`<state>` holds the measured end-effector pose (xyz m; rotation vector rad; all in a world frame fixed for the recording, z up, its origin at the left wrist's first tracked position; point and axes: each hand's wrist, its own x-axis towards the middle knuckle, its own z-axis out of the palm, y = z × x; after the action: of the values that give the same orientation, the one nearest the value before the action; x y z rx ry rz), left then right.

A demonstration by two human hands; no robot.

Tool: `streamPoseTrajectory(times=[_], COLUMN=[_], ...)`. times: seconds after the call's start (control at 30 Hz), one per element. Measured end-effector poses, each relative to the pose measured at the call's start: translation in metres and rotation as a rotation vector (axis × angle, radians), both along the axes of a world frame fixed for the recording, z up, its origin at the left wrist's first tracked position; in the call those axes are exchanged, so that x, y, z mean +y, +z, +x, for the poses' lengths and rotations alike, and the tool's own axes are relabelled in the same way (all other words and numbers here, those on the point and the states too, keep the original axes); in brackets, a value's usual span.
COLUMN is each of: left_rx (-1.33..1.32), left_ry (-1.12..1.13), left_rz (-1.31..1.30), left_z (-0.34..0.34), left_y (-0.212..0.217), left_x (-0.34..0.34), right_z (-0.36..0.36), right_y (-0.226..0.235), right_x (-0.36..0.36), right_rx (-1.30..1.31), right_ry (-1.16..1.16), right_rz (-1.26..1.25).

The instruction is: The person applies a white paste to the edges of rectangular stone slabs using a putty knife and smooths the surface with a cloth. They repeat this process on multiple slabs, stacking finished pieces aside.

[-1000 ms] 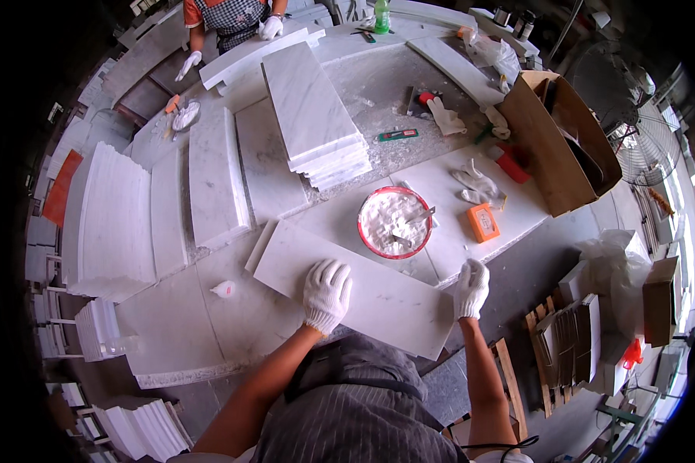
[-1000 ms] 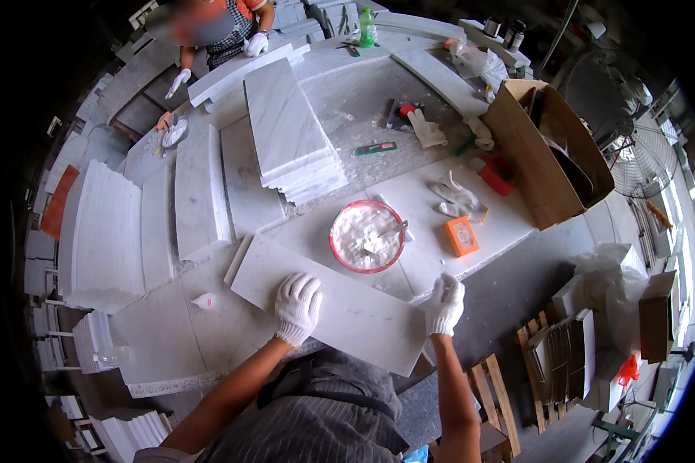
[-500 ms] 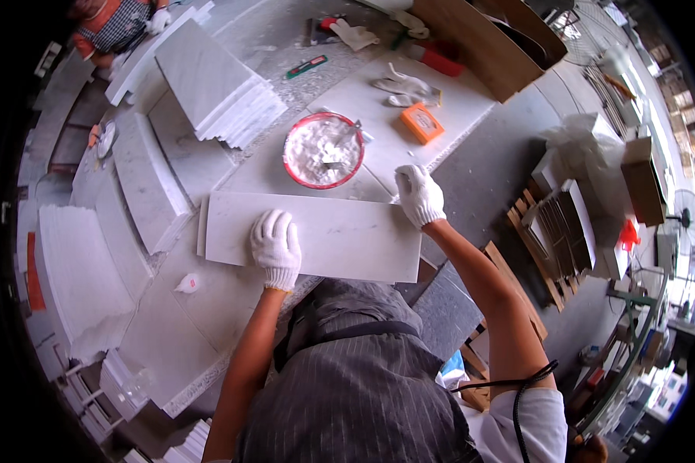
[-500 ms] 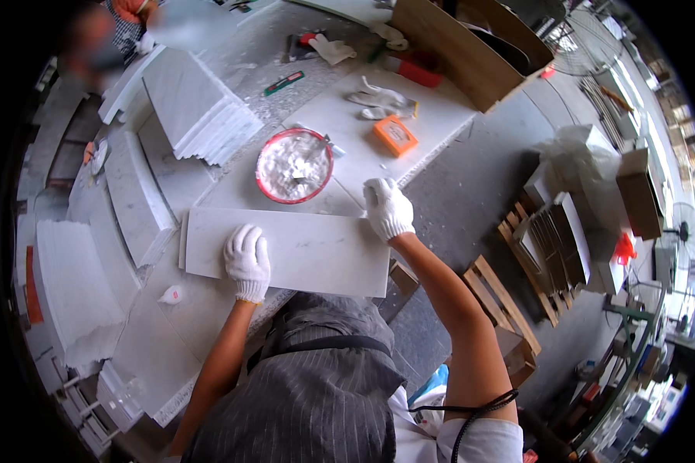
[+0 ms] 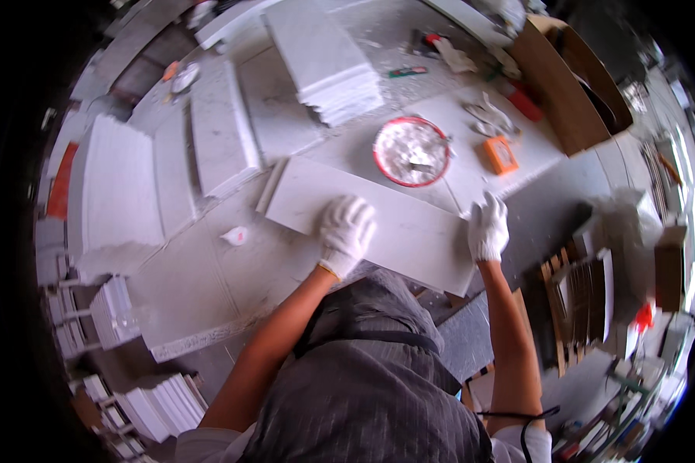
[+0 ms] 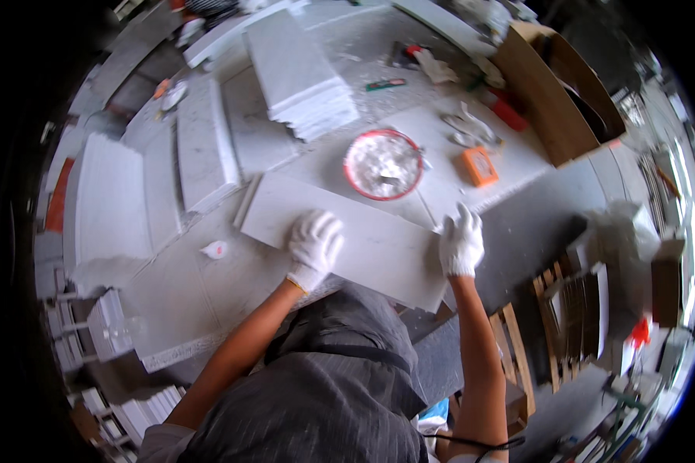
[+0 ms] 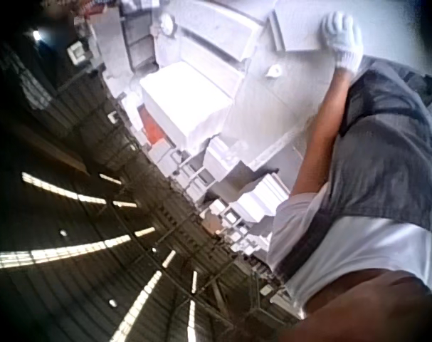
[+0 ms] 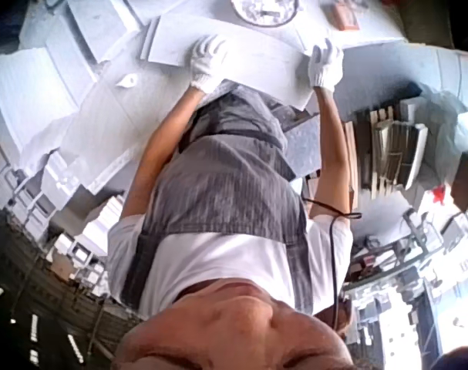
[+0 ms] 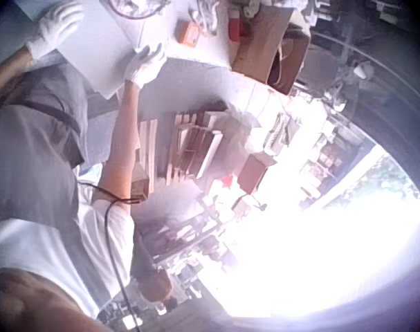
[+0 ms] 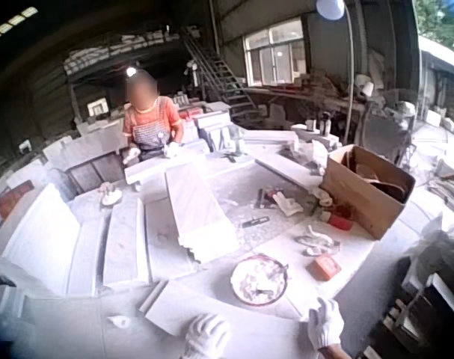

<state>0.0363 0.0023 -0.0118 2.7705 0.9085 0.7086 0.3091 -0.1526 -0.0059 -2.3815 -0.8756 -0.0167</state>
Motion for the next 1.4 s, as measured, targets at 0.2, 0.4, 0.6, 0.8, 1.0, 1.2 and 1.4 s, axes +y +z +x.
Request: streamPoseTrajectory(times=[0.2,0.4,0.6,0.8,1.0,1.2,1.4], left_rx=[-0.166,-0.201,-0.219,-0.157,-0.122,-0.103,-0.499], left_ry=[-0.361,-0.343,-0.249,-0.198,-0.175,-0.170,0.065], left_rz=[-0.084,-0.176,-0.239,-0.343,-0.451,-0.466,-0.232], left_z=[-0.047,-0.074,-0.093,-0.129,-0.155,-0.168,-0.204], left_y=[0.000,0.017,0.012,0.015,0.011,0.010,0.056], left_x=[-0.050,-0.052,-0.048,-0.036,-0.025,-0.011,0.012], right_z=[-0.036,-0.044,-0.044,-0.017,-0.024,-0.016,-0.008], right_y=[-0.029,-0.032,-0.020,-0.053,-0.048,-0.065,-0.077], right_x=[-0.057,-0.058,-0.054,-0.072,-0.072,-0.074,-0.076], right_rx=[-0.024,0.241,0.528,0.773,1.255,1.410,1.349], right_ry=[0.027,-0.141,-0.170,-0.111,-0.128,-0.046,-0.130], right_rz=[0.102,0.085,0.114,0.188,0.269,0.302,0.314])
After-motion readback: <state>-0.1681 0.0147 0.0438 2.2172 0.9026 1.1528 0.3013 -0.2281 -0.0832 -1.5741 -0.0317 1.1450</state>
